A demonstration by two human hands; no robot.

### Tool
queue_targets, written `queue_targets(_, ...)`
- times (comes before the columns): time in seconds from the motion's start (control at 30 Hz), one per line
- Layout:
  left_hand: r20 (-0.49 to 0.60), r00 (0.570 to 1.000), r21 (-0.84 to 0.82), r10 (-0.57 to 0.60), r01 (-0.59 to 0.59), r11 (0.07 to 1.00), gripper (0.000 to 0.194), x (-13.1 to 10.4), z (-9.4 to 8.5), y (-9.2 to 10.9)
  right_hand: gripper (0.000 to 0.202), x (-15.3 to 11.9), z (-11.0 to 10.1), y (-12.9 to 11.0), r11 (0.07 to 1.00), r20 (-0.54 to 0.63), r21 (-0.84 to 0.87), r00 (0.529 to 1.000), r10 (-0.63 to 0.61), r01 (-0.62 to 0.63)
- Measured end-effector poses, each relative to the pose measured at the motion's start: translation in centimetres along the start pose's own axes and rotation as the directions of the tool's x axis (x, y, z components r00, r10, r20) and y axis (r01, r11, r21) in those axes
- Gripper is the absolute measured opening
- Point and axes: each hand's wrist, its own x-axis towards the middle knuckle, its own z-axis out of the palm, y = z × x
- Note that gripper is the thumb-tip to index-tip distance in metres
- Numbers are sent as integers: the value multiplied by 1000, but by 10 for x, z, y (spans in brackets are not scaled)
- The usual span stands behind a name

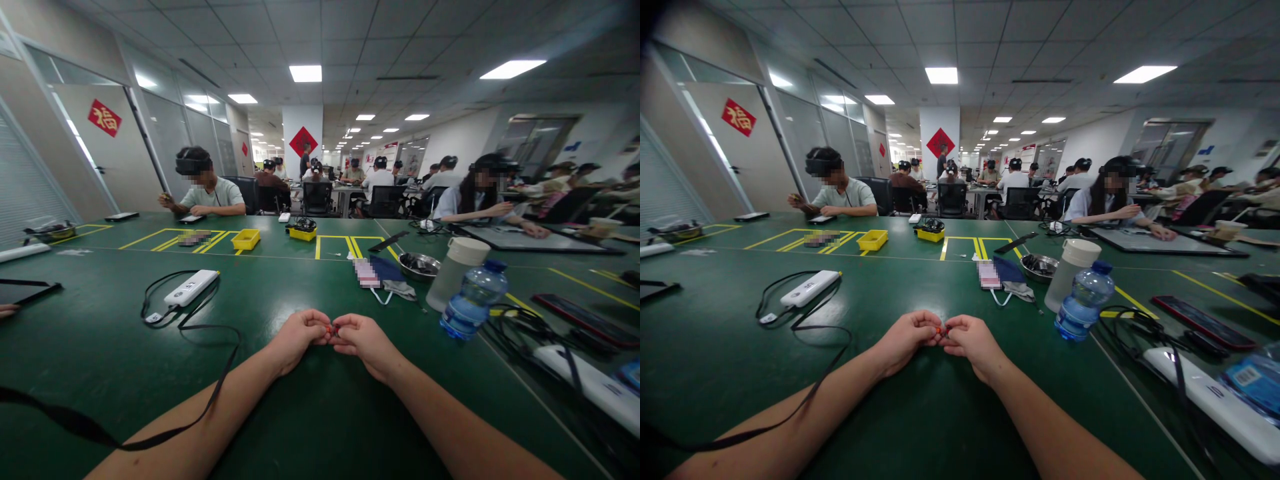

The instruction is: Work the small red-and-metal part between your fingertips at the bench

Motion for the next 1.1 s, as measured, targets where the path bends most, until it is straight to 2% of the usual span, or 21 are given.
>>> queue_targets(0.13,-10,1000,-32,-25,24,999,15,0,0,1,26,0,-1,-1,1000,-2,-12,1000,-19,19)
queue_targets(0.3,-31,999,-75,15,-17,997,15,-1,1,1,30,-2,0,-2,994,0,10,994,-112,112)
queue_targets(0.57,-72,996,-140,-51,40,989,15,2,0,-4,18,0,0,-2,992,9,122,1000,23,-24)
queue_targets(0.77,-63,997,-109,-37,30,994,14,-1,3,-1,19,2,-2,0,992,16,124,1000,12,-14)
queue_targets(0.93,-29,1000,-78,-11,8,997,11,-1,3,-3,21,1,-1,0,998,25,55,999,20,-21)
queue_targets(1.1,-22,999,-117,-32,29,993,16,0,1,-3,25,1,-1,2,1000,36,-6,999,-18,18)
